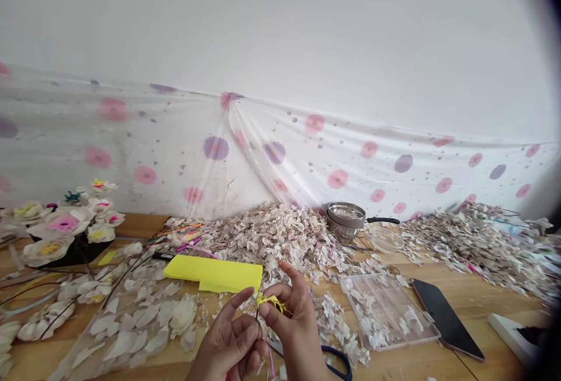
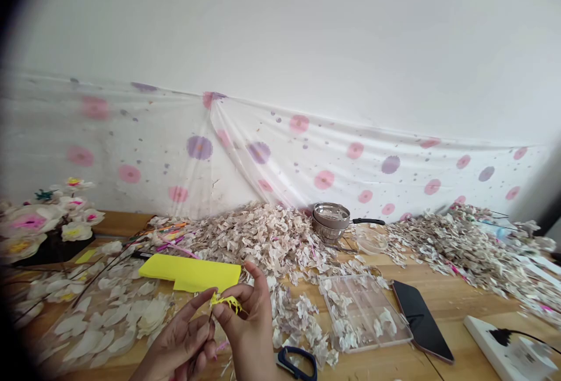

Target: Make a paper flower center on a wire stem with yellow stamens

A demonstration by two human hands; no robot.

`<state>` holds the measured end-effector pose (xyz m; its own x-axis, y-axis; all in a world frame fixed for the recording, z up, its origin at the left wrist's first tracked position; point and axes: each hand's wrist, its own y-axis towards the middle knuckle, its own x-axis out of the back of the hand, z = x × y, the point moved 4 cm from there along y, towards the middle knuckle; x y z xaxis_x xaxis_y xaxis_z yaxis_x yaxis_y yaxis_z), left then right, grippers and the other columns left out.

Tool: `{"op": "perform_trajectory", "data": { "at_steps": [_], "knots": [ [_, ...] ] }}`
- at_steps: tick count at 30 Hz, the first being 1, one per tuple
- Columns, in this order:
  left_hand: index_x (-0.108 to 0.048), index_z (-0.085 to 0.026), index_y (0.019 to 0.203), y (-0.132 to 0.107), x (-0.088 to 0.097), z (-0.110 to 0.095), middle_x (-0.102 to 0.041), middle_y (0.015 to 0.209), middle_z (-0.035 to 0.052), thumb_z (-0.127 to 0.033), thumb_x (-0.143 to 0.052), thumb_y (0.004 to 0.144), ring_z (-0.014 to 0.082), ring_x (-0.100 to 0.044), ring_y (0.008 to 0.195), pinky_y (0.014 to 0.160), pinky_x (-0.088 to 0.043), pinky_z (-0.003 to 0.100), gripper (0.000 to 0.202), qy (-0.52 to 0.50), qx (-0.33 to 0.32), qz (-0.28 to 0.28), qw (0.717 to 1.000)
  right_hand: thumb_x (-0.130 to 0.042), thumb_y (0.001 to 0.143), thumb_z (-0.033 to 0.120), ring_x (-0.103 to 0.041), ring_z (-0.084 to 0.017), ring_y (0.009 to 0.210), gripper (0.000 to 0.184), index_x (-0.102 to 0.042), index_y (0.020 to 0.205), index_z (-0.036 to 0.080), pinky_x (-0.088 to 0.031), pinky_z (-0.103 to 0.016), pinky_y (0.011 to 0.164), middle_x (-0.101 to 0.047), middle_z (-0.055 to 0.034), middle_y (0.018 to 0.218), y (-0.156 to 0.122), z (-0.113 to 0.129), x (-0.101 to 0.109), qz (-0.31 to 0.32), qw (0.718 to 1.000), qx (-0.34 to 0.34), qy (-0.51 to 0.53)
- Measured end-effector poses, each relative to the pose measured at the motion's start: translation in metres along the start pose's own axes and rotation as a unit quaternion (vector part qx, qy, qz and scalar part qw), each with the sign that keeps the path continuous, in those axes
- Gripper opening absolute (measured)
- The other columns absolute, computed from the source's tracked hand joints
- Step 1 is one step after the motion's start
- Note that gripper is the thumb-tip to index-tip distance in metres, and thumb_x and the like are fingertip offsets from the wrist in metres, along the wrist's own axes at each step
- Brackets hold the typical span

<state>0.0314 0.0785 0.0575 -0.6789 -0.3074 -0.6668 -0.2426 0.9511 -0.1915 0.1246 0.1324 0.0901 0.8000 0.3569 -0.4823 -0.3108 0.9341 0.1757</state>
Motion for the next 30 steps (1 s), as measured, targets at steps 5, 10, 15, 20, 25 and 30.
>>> {"op": "perform_trajectory", "data": {
  "at_steps": [5,10,15,20,25,30],
  "knots": [
    [-0.042,-0.021,0.118,-0.001,-0.001,-0.002,-0.06,0.055,-0.0056,-0.032,-0.094,0.042,0.0112,-0.059,0.047,0.042,-0.039,0.013,0.093,0.004,0.007,0.008,1.0,-0.083,0.062,0.03,-0.058,-0.014,0.061,0.069,-0.048,0.121,0.021,-0.046,-0.028,0.063,-0.066,0.003,0.069,0.004,-0.003,0.006,0.006,1.0,-0.003,-0.008],
    [-0.045,-0.023,0.118,0.0,0.0,-0.004,-0.06,0.057,-0.0055,-0.031,-0.092,0.049,0.0114,-0.06,0.048,0.042,-0.037,0.014,0.084,0.013,-0.021,0.022,0.999,-0.081,0.064,0.029,-0.055,-0.013,0.06,0.068,-0.046,0.122,0.022,-0.044,-0.027,0.06,-0.064,0.0027,0.072,0.005,-0.006,0.007,0.013,1.0,-0.02,-0.009],
    [-0.042,-0.022,0.12,0.0,-0.001,-0.007,-0.059,0.057,-0.0062,-0.029,-0.092,0.049,0.0107,-0.057,0.044,0.042,-0.034,0.016,0.087,0.033,-0.045,0.01,0.998,-0.076,0.069,0.026,-0.056,-0.018,0.08,0.065,-0.043,0.124,0.025,-0.045,-0.032,0.071,-0.064,-0.0031,0.093,0.006,0.0,0.009,0.016,0.993,0.087,-0.079],
    [-0.036,-0.02,0.123,-0.001,-0.001,-0.009,-0.058,0.058,-0.0065,-0.03,-0.092,0.05,0.011,-0.055,0.045,0.043,-0.033,0.017,0.092,0.043,-0.047,0.001,0.998,-0.068,0.076,0.019,-0.055,-0.018,0.081,0.062,-0.037,0.128,0.028,-0.038,-0.038,0.086,-0.061,0.0016,0.083,0.004,0.007,0.009,0.007,0.972,0.181,-0.152],
    [-0.037,-0.02,0.125,0.003,0.007,-0.008,-0.059,0.063,-0.0038,-0.031,-0.087,0.059,0.0125,-0.056,0.049,0.046,-0.037,0.021,0.083,0.068,-0.054,0.003,0.996,-0.068,0.077,0.023,-0.057,-0.017,0.072,0.057,-0.04,0.127,0.028,-0.04,-0.037,0.081,-0.058,0.0046,0.073,0.002,0.006,0.005,0.005,0.972,0.167,-0.168],
    [-0.038,-0.02,0.126,0.004,0.01,-0.007,-0.059,0.062,-0.0035,-0.029,-0.086,0.06,0.0117,-0.054,0.048,0.048,-0.037,0.022,0.082,0.073,-0.046,0.002,0.996,-0.068,0.08,0.026,-0.056,-0.017,0.072,0.057,-0.038,0.128,0.026,-0.041,-0.036,0.08,-0.059,0.0039,0.074,0.002,0.006,0.006,0.013,0.973,0.155,-0.169]
  ]
}}
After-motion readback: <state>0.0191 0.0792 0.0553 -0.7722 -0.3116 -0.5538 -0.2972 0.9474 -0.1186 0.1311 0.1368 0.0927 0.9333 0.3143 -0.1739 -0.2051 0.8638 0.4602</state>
